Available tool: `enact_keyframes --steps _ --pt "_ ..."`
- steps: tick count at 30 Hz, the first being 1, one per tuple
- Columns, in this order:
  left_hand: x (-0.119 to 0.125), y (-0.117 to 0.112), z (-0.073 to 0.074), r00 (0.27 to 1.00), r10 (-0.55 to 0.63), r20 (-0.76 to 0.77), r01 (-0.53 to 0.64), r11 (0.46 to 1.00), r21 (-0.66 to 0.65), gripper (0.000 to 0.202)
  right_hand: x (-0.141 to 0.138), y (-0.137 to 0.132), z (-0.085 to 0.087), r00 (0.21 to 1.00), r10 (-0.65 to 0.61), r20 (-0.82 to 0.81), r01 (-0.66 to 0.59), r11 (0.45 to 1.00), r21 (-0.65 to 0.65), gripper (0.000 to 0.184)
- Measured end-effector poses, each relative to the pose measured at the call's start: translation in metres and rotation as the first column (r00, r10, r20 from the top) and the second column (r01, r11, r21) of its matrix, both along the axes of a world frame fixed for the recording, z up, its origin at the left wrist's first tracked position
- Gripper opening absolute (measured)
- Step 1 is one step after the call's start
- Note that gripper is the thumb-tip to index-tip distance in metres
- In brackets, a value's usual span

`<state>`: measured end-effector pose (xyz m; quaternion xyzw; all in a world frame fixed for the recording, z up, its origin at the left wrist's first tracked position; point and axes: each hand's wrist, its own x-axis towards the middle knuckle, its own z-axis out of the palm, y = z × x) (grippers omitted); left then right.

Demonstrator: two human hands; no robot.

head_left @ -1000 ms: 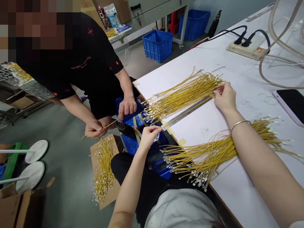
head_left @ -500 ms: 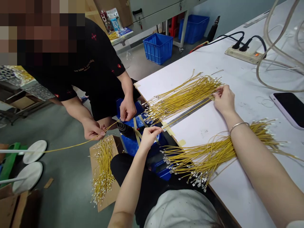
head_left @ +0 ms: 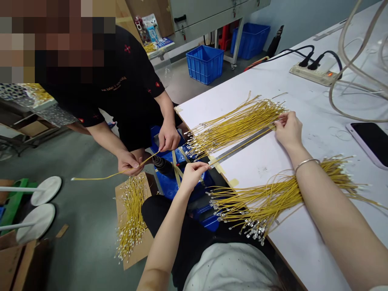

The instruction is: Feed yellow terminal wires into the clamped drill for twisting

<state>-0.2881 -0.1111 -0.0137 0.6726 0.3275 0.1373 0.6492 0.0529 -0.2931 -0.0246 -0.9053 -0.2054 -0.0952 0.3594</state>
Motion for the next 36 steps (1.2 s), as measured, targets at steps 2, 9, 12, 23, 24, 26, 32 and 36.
enact_keyframes --steps 2,9,12,23,24,26,32,36 --pt "-0.001 0.0 0.001 1.0 -0.001 -0.003 0.001 1.0 0.011 0.023 -0.001 0.0 0.001 1.0 -0.002 -0.005 0.002 1.0 0.001 0.019" --pt "-0.003 0.0 0.0 1.0 -0.004 -0.007 0.004 1.0 0.023 0.022 -0.004 0.001 0.005 1.0 -0.003 -0.016 0.003 1.0 0.011 0.02" --pt "-0.003 0.0 0.001 1.0 0.005 -0.008 -0.005 1.0 0.027 0.022 -0.006 0.001 0.007 1.0 -0.006 -0.01 0.006 1.0 0.015 0.021" --pt "-0.006 0.003 0.017 1.0 0.005 0.006 -0.006 0.999 0.045 0.022 0.001 -0.001 0.002 1.0 0.004 -0.008 -0.004 0.999 0.032 0.025" --pt "-0.008 0.004 0.017 1.0 0.006 0.01 -0.007 0.999 0.051 0.022 0.0 0.0 0.003 1.0 0.01 -0.006 -0.01 1.0 0.028 0.025" --pt "-0.011 0.007 0.018 1.0 0.009 0.013 -0.01 0.998 0.062 0.023 -0.003 0.001 0.006 1.0 0.022 -0.002 -0.022 0.999 0.023 0.023" --pt "-0.028 0.017 0.023 0.999 0.026 0.029 -0.028 0.998 0.064 0.02 -0.024 0.018 0.024 0.999 0.03 -0.021 -0.029 0.999 0.039 0.019" --pt "-0.047 0.024 0.028 0.998 0.052 0.034 -0.054 0.996 0.071 0.02 -0.037 0.035 0.029 0.999 0.028 -0.023 -0.027 0.998 0.058 0.021"
